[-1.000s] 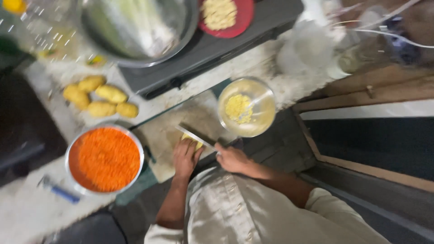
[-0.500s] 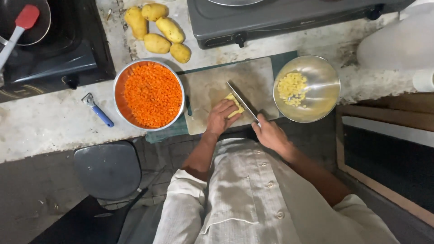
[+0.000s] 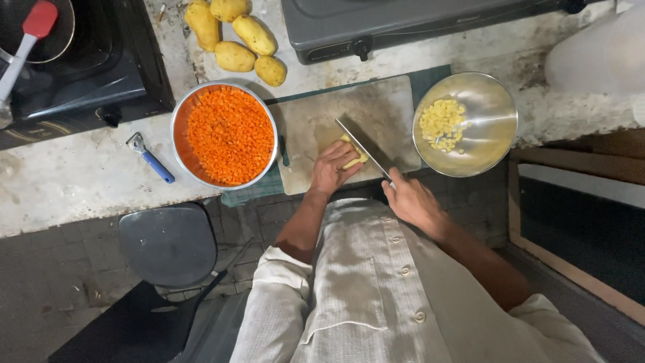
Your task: Dicing potatoes on a cutting board using a kitchen knife in a kitchen setting.
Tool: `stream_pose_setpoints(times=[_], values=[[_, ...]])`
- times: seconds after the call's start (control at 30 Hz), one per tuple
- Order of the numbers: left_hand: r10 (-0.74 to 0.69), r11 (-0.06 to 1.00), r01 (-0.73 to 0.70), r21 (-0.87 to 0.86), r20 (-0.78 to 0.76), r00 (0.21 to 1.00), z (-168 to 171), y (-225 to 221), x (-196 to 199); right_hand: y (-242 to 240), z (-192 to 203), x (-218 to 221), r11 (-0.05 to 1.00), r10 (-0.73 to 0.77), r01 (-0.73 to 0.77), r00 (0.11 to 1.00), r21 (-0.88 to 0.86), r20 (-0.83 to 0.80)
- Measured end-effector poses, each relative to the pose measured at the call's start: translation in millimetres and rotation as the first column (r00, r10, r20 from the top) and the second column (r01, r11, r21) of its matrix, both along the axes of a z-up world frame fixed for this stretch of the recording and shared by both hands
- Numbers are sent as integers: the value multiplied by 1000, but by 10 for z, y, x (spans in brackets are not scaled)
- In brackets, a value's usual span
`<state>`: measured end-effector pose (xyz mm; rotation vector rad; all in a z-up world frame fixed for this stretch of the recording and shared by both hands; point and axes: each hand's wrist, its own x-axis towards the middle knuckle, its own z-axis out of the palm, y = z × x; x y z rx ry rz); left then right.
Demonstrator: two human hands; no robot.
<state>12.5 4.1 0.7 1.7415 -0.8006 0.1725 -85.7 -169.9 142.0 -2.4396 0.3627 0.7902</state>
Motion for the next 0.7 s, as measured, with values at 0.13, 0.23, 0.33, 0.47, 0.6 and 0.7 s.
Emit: stream_pose_setpoints(times=[0.13, 0.23, 0.33, 0.47, 0.6, 0.7], values=[[14, 1000, -14, 2, -16, 1000, -47, -11, -14, 17, 2, -40, 1000, 16, -16, 1000, -16, -6], [-8, 1000, 8, 8, -26, 1000, 13, -12, 16, 13, -31, -21, 999, 23, -24, 999, -32, -36], [13, 1000, -14, -21, -10, 1000, 10, -32, -1, 32, -25, -2, 999, 29, -32, 998, -38, -58], [26, 1000, -26, -10, -12, 1000, 9, -44, 12, 73, -23, 44, 1000, 20, -22, 997, -21, -68], [44, 999, -44, -2, 1, 999, -147, -41, -17, 54, -227, 3, 999, -23, 27, 993, 37, -114], [25, 999, -25, 28, 10, 1000, -33, -30, 26, 40, -394, -42, 999, -20, 21, 999, 32, -50]])
